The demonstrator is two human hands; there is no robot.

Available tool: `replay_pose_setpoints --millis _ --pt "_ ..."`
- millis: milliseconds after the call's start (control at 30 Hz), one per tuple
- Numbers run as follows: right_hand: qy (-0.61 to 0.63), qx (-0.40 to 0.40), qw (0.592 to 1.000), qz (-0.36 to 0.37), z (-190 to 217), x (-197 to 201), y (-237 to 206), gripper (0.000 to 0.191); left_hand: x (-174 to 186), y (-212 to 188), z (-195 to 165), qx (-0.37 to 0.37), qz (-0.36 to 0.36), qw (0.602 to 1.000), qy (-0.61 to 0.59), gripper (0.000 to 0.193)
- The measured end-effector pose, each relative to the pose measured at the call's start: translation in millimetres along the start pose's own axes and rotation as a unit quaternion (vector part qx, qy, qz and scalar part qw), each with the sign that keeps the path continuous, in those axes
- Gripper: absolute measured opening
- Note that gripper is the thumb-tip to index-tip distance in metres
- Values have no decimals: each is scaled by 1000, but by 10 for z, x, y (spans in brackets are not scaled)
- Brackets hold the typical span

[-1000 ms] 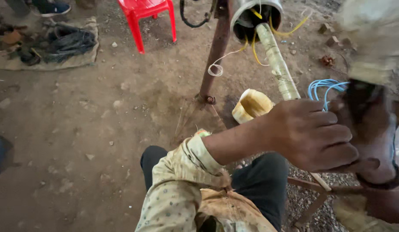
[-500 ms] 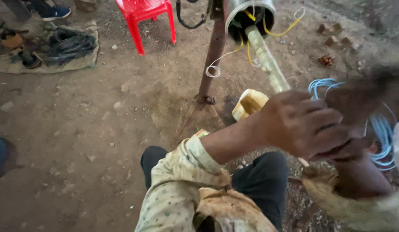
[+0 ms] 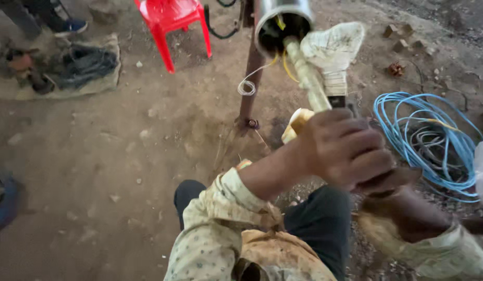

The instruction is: The person sits on the ground and works on a metal pipe. They pull a green string from the pipe opening, then use a hammer to drive a wrapped rod into the pipe. The person repeatedly hammers the rod while holding the pipe steady.

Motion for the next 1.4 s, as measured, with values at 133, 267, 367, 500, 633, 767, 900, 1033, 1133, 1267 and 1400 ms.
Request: replay_pose_setpoints --millis 133,267,367,500,633,767,900,1033,1133,1267,1400 --pt "-10 55 998 8 128 -164 -487 31 -33 -45 -119 -43 69 997 -13 17" --pt "863 -103 429 245 -198 -1143 -777 13 16 -15 -128 -55 66 996 -26 20" --pt "897 -104 359 236 -385 -1260 -664 14 68 3 -50 -32 54 997 -42 24" --pt "920 -149 261 253 -345 -988 -328 12 228 -7 56 4 13 999 -43 27" --pt "885 -96 284 356 -55 -704 -126 18 255 47 3 -8 2 1000 -24 20" --pt "830 -43 335 444 1 -691 -240 27 261 77 -71 -60 46 997 -26 23" --pt "862 -9 444 245 -293 -790 -378 27 382 -49 2 -49 112 990 -72 20" --pt "893 -197 251 317 -30 -1046 -937 25 354 -157 46 -47 112 992 -34 25" --pt "880 -143 221 395 370 -1051 -1347 27 268 -205 1 -82 106 991 -20 24" --pt "890 -110 187 401 383 -910 -1661 35 218 -438 -205 -93 203 973 -56 25" --pt "935 -138 163 284 12 -561 -1630 50 166 -857 -630 -138 194 966 -96 28"
Point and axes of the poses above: each hand's wrist, its own y-axis towards the middle knuckle, its own x-axis out of the back of the hand, z = x × y, the point moved 5 cm from there along y, towards the middle knuckle, and after that the axes turned 12 degrees about x, right-handed, at the moved point
